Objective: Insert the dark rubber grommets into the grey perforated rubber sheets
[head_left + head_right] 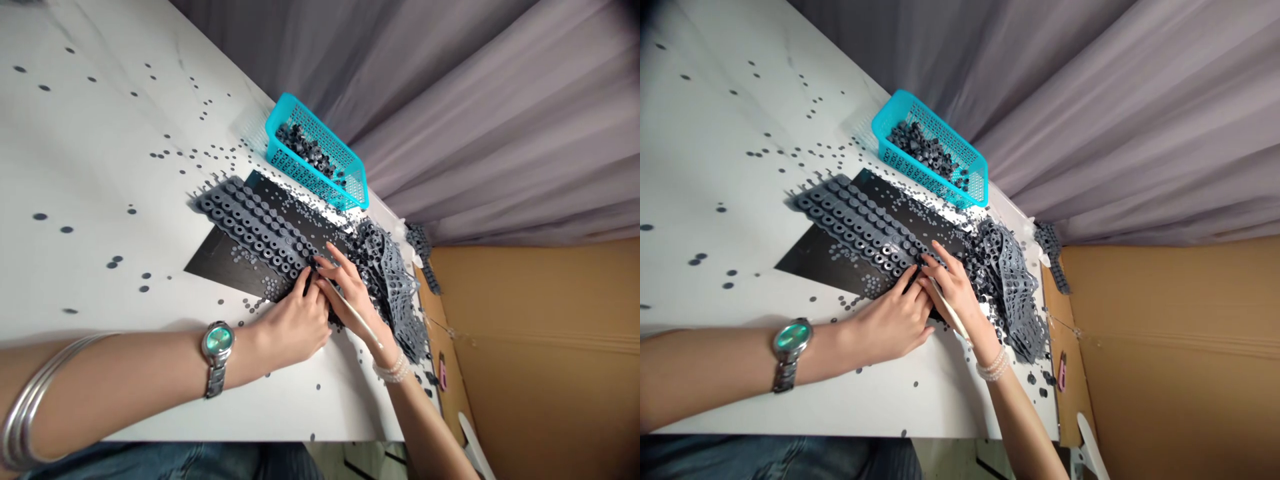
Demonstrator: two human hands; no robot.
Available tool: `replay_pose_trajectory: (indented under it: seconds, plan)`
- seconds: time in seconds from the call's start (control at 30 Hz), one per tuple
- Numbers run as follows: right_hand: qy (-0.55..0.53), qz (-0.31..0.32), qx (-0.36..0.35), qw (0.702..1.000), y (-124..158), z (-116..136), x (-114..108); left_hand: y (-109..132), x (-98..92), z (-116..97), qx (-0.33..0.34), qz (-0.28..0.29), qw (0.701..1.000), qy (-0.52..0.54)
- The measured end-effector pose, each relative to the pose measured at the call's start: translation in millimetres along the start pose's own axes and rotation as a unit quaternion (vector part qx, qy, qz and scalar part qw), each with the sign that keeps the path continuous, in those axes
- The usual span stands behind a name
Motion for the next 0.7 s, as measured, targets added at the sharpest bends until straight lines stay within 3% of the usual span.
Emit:
replay_pose_trajectory:
  seconds: [0.23,0.3,0.37,0.43,0.5,0.7]
  plan:
    - [0.016,0.014,-0.04,0.999,-7.5,-4.0,1.5,1.0,-3.5,0.9,0.004,0.018,1.0,0.001]
    - [0.017,-0.053,-0.025,0.998,-11.3,-13.2,-1.7,1.1,-3.8,1.0,-0.002,0.018,1.0,-0.005]
    - [0.017,-0.134,0.046,0.99,-15.9,-24.1,-7.2,1.1,-3.9,0.9,-0.006,0.016,1.0,-0.009]
    - [0.018,-0.16,0.113,0.981,-20.0,-31.1,-11.1,1.1,-3.8,0.5,-0.006,0.014,1.0,-0.007]
    - [0.016,-0.123,0.122,0.985,-22.5,-30.2,-11.4,1.0,-3.4,0.0,-0.008,0.011,1.0,-0.006]
    - [-0.029,-0.015,0.036,0.999,-14.1,-3.3,-0.6,0.3,-2.3,-1.2,-0.008,0.002,1.0,-0.008]
Point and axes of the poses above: each hand's wrist, its own y-axis away from the middle knuckle, its own x-axis out of the palm, z = x × y, the point moved 2 cm from there along -y, towards the middle knuckle
